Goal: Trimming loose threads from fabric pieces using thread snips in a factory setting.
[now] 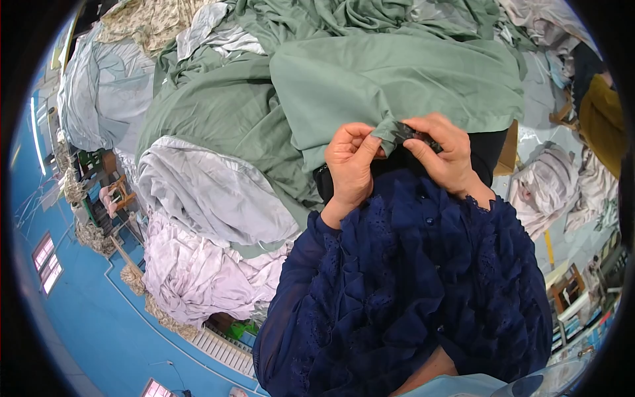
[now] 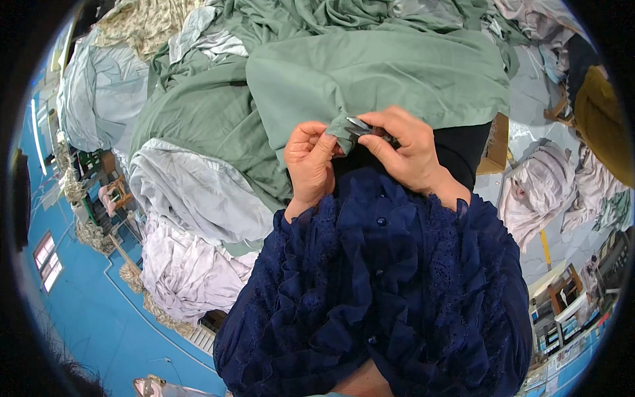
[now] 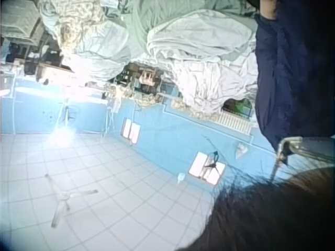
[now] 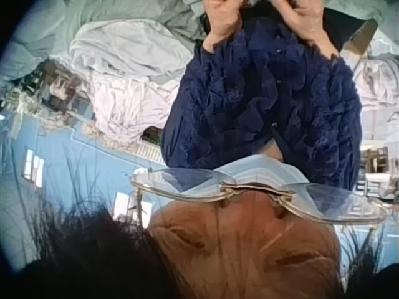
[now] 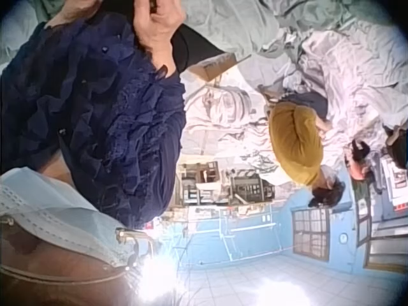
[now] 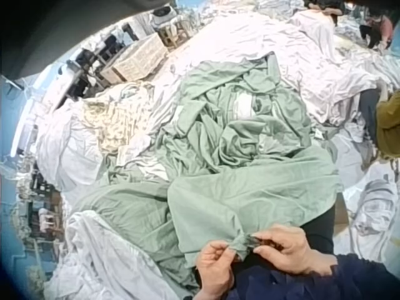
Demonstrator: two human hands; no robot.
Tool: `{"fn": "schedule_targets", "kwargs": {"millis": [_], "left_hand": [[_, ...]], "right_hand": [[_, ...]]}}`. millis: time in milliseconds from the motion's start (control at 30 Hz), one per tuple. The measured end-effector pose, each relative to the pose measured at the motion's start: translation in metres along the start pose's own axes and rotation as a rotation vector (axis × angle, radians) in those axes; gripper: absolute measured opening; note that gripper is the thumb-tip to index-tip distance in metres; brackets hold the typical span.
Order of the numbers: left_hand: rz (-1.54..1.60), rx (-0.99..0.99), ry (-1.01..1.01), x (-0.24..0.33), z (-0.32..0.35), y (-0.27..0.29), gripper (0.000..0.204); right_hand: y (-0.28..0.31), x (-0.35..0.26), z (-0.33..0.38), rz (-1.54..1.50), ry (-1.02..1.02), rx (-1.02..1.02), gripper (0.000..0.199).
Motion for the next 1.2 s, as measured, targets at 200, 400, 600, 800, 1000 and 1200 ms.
{"fn": "schedule_targets", "kwargs": {"millis": [200,400,600,800,1000,1200], "left_hand": [[-0.024,-0.009,-0.009,-0.0003,-0.0006,-0.0011,0.010],[-0.013,-0.013,0.000,-0.0014,-0.0008,-0.0006,0.010],[-0.026,-0.019,0.002,-0.0022,-0.0011,-0.0020,0.010],[-0.033,-0.029,0.001,-0.0034,-0.0014,-0.0008,0.011],[-0.043,-0.036,-0.007,-0.0031,-0.0017,-0.0020,0.010],[-0.045,-0.039,-0.001,-0.0042,-0.0031,-0.0012,0.010]], "right_hand": [[-0.0006,-0.0026,-0.0014,0.095,0.110,-0.027,0.027],[-0.0009,-0.0008,-0.0021,0.147,0.113,-0.027,0.027],[-0.0016,-0.0004,-0.0038,0.178,0.177,-0.040,0.027],[-0.0036,-0.0013,-0.0072,0.201,0.234,-0.039,0.028],[-0.0020,0.0016,-0.0069,0.222,0.223,-0.049,0.026],[0.0015,-0.0014,-0.0064,0.103,0.132,0.001,0.020]]}}
Point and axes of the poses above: each hand's wrist, its own z-axis away from the middle knuckle, its own y-axis out of the back of the hand, x = y × z, the point moved 2 cm from there along -z, towards the middle knuckle, and after that the axes turned 14 degrees about -z, right-handed, at the moved point
